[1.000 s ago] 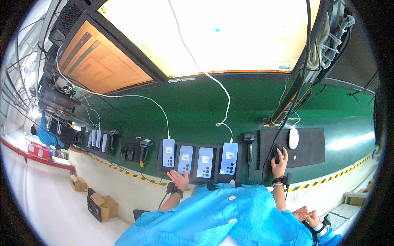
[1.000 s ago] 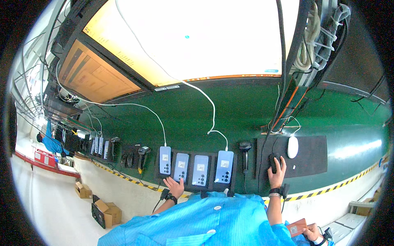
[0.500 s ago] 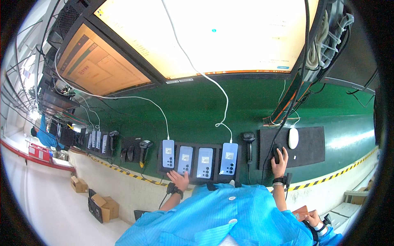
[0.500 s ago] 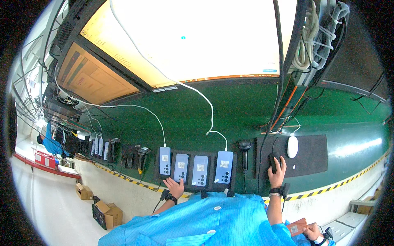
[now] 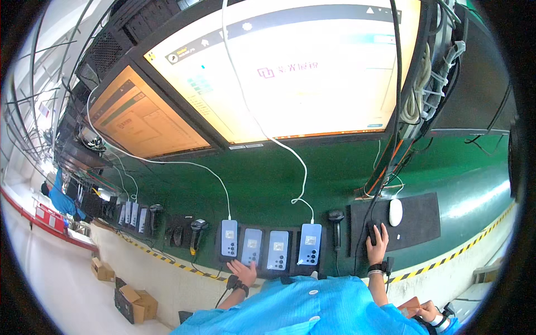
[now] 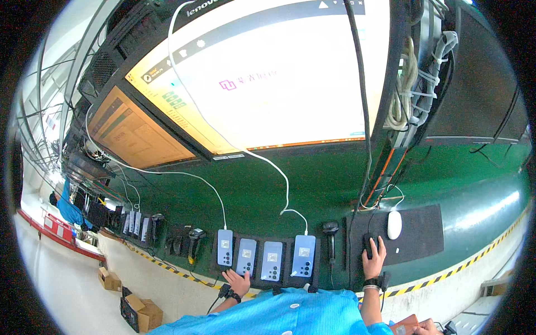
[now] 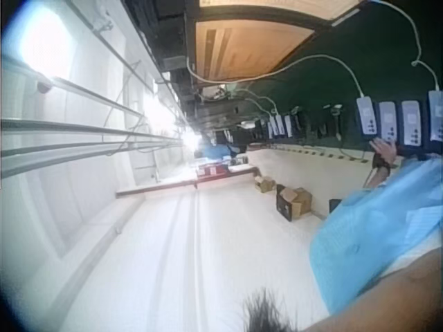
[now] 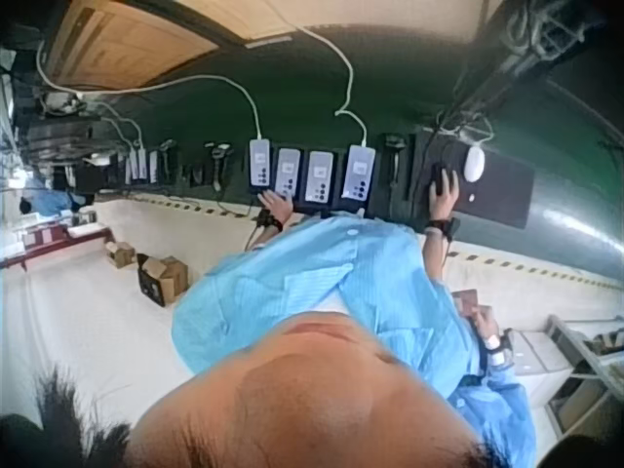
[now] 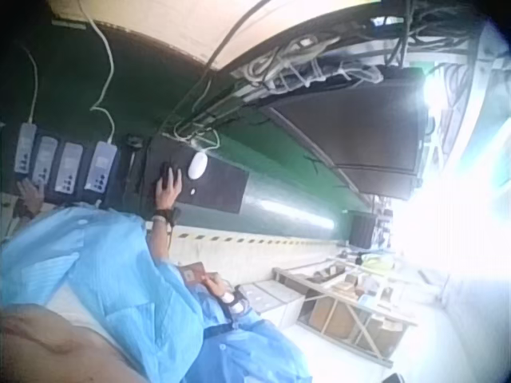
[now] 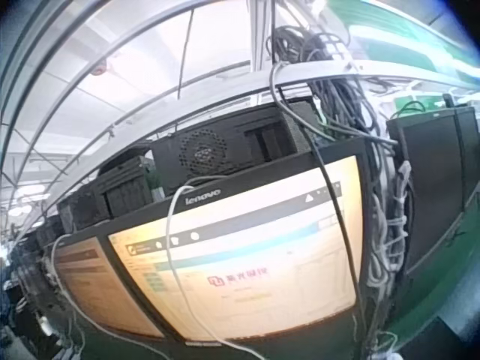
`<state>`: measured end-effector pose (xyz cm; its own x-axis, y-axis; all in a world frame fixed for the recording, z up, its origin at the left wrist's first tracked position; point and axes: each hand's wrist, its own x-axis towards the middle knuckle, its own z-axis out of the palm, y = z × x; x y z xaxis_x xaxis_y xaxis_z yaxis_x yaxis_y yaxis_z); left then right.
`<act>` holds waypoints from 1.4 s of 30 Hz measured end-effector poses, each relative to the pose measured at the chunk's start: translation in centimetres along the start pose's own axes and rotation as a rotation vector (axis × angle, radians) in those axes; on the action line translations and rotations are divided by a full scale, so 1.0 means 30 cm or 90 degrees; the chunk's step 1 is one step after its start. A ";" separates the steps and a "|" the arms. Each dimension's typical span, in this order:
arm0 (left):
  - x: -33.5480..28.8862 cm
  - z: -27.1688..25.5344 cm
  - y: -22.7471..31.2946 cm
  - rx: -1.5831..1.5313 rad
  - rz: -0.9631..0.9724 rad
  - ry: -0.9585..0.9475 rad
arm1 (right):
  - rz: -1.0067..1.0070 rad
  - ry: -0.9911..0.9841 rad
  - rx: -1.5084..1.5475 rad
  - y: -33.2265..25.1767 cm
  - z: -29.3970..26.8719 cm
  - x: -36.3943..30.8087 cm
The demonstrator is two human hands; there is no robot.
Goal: Scanning barcodes and checking functionalities of multiple mobile phones on an electronics production line.
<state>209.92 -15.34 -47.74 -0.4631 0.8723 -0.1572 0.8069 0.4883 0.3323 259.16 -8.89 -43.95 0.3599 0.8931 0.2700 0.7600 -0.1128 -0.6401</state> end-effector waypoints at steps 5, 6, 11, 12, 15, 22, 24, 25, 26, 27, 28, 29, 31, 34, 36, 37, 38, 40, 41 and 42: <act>0.021 0.012 -0.001 -0.005 0.029 0.043 | 0.009 0.010 -0.003 -0.007 0.015 0.018; 0.019 0.016 -0.004 -0.005 0.029 0.042 | 0.009 0.009 -0.004 -0.007 0.014 0.020; -0.002 0.004 -0.003 0.032 0.015 0.008 | 0.003 0.020 -0.017 -0.005 0.011 0.000; -0.001 0.009 -0.010 0.033 0.014 0.007 | 0.003 0.019 -0.017 -0.008 0.008 -0.003; -0.016 0.021 -0.028 0.054 0.012 0.006 | 0.021 0.008 -0.020 -0.007 -0.005 -0.026; 0.038 0.009 -0.053 0.127 0.034 -0.021 | -0.070 0.051 -0.016 -0.021 0.012 0.018; 0.060 -0.008 -0.028 0.094 0.020 -0.063 | -0.061 0.043 0.015 -0.026 0.009 0.039; 0.065 -0.020 0.011 0.079 0.006 -0.077 | -0.048 0.081 -0.030 -0.039 -0.011 0.029; 0.075 -0.027 0.011 0.072 0.002 -0.105 | 0.000 0.126 -0.027 -0.100 -0.030 0.019; 0.062 -0.049 -0.018 0.067 -0.003 -0.134 | 0.049 0.171 -0.025 -0.158 -0.042 -0.018; 0.055 -0.052 -0.026 0.072 -0.004 -0.144 | 0.038 0.203 0.054 -0.199 -0.048 -0.048; 0.050 -0.057 -0.035 0.061 0.001 -0.136 | -0.031 0.125 0.099 -0.256 -0.060 -0.103; 0.038 -0.066 -0.032 0.048 0.010 -0.138 | 0.064 -0.124 0.242 -0.455 -0.026 -0.198; 0.020 -0.089 -0.040 0.026 0.003 -0.153 | 0.023 -0.380 0.316 -0.643 0.151 -0.170; 0.025 -0.124 -0.024 0.005 0.021 -0.179 | -0.093 -0.075 0.097 -0.605 0.364 -0.093; 0.028 -0.147 -0.028 -0.006 0.034 -0.201 | -0.037 -0.055 0.040 -0.576 0.449 -0.043; 0.034 -0.149 -0.073 0.024 0.083 -0.157 | -0.012 -0.047 -0.042 -0.553 0.518 -0.005; 0.058 -0.181 -0.154 -0.031 0.105 -0.183 | 0.127 -0.276 -0.118 -0.577 0.531 0.066; 0.073 -0.200 -0.187 -0.081 0.137 -0.208 | 0.186 -0.328 -0.096 -0.593 0.528 0.084; 0.086 -0.224 -0.192 -0.109 0.156 -0.179 | 0.183 -0.286 -0.048 -0.553 0.533 0.094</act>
<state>201.61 -16.07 -43.82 -0.1268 0.9473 -0.2941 0.7970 0.2738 0.5383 238.91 2.45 -44.07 0.3042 0.9183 -0.2534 0.7083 -0.3960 -0.5844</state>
